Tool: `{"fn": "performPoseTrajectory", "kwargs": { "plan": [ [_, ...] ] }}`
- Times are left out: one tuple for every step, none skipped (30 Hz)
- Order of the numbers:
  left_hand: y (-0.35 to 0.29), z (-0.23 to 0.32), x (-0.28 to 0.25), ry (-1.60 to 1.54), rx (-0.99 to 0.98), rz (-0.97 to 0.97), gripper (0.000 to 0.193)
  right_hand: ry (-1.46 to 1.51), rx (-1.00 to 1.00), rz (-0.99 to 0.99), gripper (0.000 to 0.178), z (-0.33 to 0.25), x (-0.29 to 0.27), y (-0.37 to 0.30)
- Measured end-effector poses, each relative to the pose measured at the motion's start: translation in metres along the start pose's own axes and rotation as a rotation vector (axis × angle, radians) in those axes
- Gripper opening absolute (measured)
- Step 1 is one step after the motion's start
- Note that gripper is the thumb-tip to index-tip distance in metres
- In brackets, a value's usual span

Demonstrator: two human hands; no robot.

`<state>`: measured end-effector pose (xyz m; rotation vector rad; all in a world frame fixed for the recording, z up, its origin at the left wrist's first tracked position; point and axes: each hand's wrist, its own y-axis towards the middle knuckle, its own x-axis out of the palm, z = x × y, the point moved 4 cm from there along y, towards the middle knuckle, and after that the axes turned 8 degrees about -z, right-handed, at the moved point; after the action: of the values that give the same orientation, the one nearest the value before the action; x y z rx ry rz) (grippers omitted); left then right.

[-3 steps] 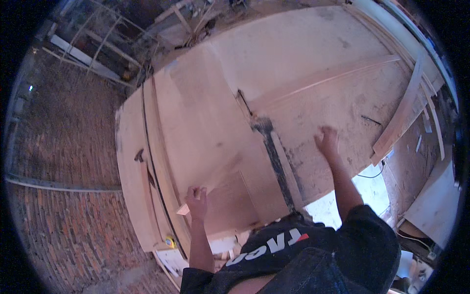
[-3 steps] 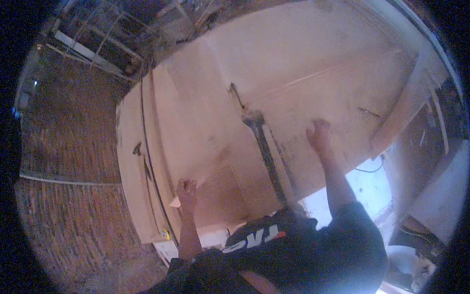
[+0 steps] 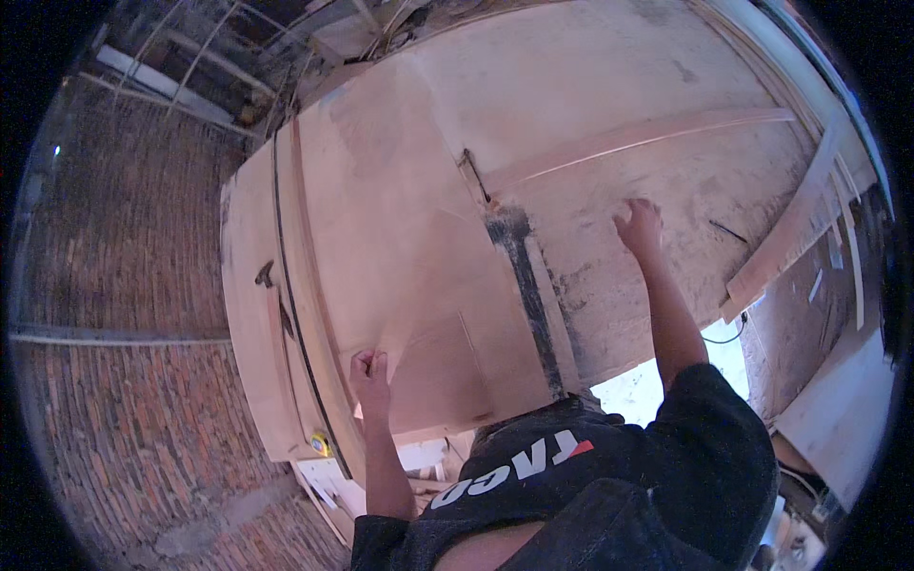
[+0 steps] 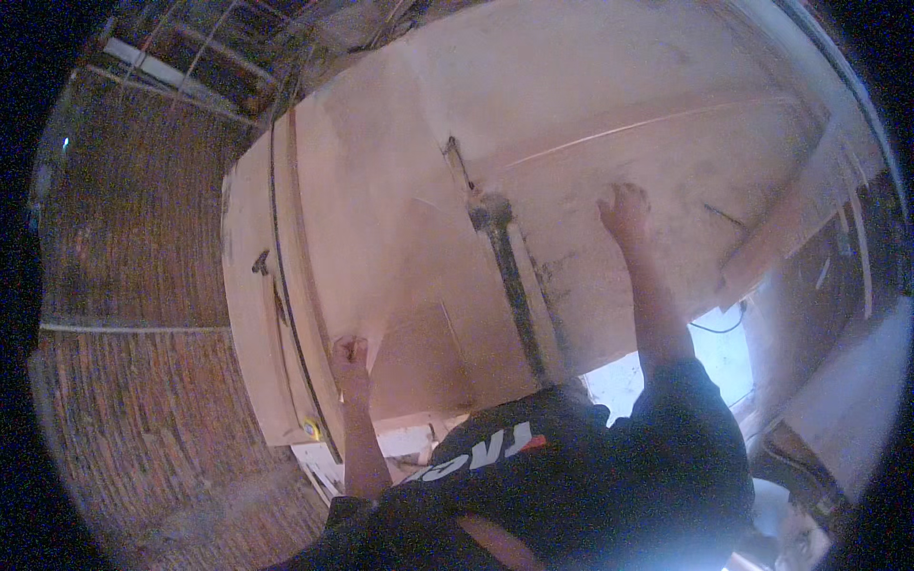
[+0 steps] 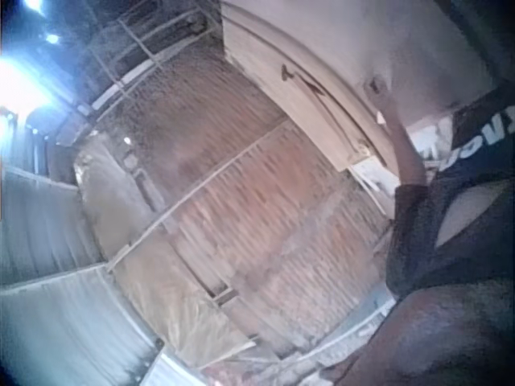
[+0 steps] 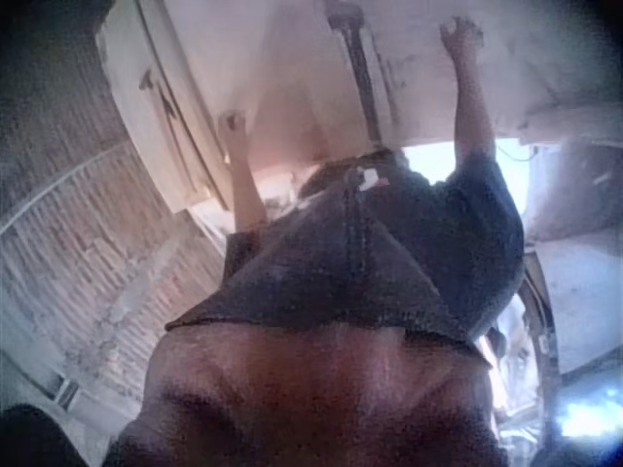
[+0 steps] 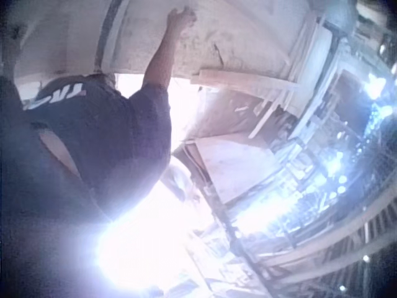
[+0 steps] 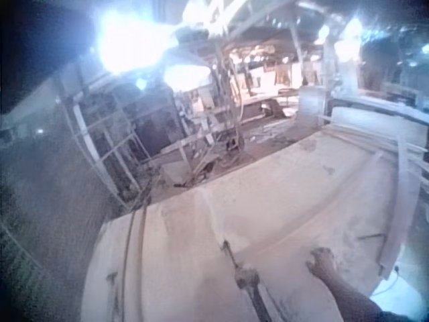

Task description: The person aligns and stacks thin wooden strips on a large workbench, then picks up a small packet and applies its contents to the edges of the strips. The person continues to handle and arrange the strips on the bench.

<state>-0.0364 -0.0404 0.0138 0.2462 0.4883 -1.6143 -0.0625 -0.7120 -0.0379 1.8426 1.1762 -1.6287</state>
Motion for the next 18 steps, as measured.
{"fn": "performPoseTrajectory", "kwargs": {
  "plan": [
    [0.003,0.014,0.001,-0.064,-0.008,0.032,0.025,-0.006,-0.028,0.066,0.064,-0.013,-0.015,0.031],
    [0.004,0.023,-0.008,-0.114,-0.018,0.063,0.024,0.000,-0.054,0.121,0.061,-0.030,-0.020,0.055],
    [0.001,0.021,-0.020,-0.129,-0.091,0.101,0.025,-0.037,-0.097,0.129,0.064,-0.049,-0.019,0.078],
    [-0.012,0.012,-0.026,-0.160,-0.179,0.140,0.028,-0.094,-0.145,0.133,0.066,-0.064,-0.020,0.098],
    [-0.021,0.003,-0.031,-0.192,-0.266,0.176,0.031,-0.136,-0.204,0.127,0.068,-0.077,-0.020,0.115],
    [-0.029,0.008,-0.031,-0.249,-0.257,0.183,0.034,-0.177,-0.251,0.115,0.070,-0.083,-0.016,0.124],
    [-0.042,0.017,-0.029,-0.314,-0.251,0.199,0.037,-0.223,-0.308,0.104,0.073,-0.093,-0.016,0.133],
    [-0.051,0.022,-0.027,-0.377,-0.242,0.209,0.041,-0.244,-0.289,0.039,0.074,-0.097,-0.015,0.141],
    [-0.059,0.018,-0.031,-0.379,-0.260,0.236,0.041,-0.264,-0.278,-0.026,0.076,-0.106,-0.019,0.148],
    [-0.067,0.010,-0.035,-0.387,-0.275,0.267,0.042,-0.288,-0.270,-0.085,0.077,-0.115,-0.020,0.157],
    [-0.073,0.004,-0.040,-0.394,-0.289,0.294,0.042,-0.310,-0.267,-0.108,0.076,-0.123,-0.021,0.163],
    [-0.077,-0.001,-0.043,-0.388,-0.292,0.318,0.042,-0.334,-0.261,-0.129,0.075,-0.127,-0.022,0.169],
    [-0.081,-0.005,-0.047,-0.382,-0.295,0.339,0.042,-0.359,-0.252,-0.149,0.074,-0.130,-0.022,0.174],
    [-0.085,-0.009,-0.051,-0.375,-0.298,0.360,0.043,-0.388,-0.254,-0.171,0.073,-0.132,-0.024,0.179],
    [-0.089,-0.006,-0.052,-0.383,-0.325,0.393,0.043,-0.419,-0.258,-0.190,0.071,-0.135,-0.028,0.184],
    [-0.092,-0.004,-0.054,-0.391,-0.352,0.427,0.043,-0.451,-0.263,-0.210,0.069,-0.139,-0.028,0.186],
    [-0.095,-0.002,-0.056,-0.399,-0.379,0.462,0.043,-0.433,-0.257,-0.216,0.068,-0.144,-0.025,0.185],
    [-0.099,-0.003,-0.059,-0.403,-0.381,0.479,0.044,-0.414,-0.254,-0.217,0.068,-0.148,-0.024,0.188]
  ]
}}
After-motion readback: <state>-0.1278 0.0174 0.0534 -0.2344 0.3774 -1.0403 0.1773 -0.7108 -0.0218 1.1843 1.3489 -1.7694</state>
